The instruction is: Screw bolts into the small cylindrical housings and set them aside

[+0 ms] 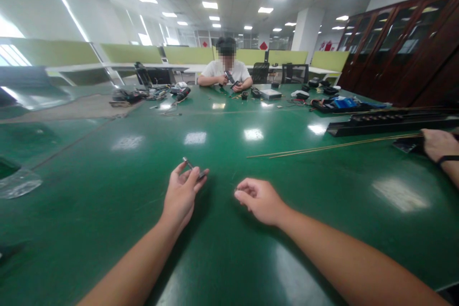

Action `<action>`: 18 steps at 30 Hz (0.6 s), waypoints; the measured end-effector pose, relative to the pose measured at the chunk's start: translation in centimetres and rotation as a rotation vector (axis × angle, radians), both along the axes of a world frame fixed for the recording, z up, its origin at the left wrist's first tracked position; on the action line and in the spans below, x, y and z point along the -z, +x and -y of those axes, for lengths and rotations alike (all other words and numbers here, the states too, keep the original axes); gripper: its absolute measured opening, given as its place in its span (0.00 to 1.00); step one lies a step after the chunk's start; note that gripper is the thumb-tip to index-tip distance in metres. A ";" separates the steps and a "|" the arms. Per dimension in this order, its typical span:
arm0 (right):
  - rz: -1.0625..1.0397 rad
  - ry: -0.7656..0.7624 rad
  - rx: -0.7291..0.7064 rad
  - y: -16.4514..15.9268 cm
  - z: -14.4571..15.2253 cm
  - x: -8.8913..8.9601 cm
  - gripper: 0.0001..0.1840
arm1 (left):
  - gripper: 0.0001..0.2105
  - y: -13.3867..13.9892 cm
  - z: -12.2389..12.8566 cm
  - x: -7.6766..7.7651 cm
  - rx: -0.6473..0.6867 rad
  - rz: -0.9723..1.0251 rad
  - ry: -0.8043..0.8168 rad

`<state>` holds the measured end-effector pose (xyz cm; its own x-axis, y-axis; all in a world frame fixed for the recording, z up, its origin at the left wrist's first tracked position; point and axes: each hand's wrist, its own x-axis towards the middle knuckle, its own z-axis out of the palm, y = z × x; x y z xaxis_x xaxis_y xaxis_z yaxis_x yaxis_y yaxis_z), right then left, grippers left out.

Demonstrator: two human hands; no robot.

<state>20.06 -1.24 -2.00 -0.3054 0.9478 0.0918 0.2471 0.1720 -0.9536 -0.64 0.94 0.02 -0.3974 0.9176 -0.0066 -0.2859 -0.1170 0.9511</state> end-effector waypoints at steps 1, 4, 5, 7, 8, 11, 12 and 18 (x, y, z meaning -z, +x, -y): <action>0.006 0.008 -0.006 0.0 0.0 0.0 0.10 | 0.19 0.0 0.0 -0.1 0.000 0.005 -0.006; 0.018 0.040 -0.032 -0.1 0.1 -0.2 0.10 | 0.16 -0.2 0.2 -0.3 -0.018 0.047 -0.030; 0.023 0.053 -0.040 -0.1 0.2 -0.3 0.10 | 0.13 -0.4 0.3 -0.4 -0.024 0.070 -0.038; 0.040 0.079 -0.055 -0.1 0.2 -0.4 0.10 | 0.07 -1.0 0.6 -0.7 -0.024 0.108 -0.052; 0.050 0.089 -0.062 -0.1 0.3 -0.5 0.10 | 0.05 -1.4 0.8 -0.9 -0.020 0.120 -0.055; 0.084 0.127 -0.086 0.0 0.5 -0.6 0.11 | 0.05 -2.7 2.1 -2.0 -0.029 0.069 -0.056; 0.095 0.144 -0.097 0.0 0.6 -0.7 0.11 | 0.07 -3.3 2.7 -2.5 -0.052 0.006 -0.061; 0.159 0.194 -0.134 -0.1 0.9 -0.7 0.11 | 0.33 -9.4 8.0 -4.3 -0.106 -0.667 -0.260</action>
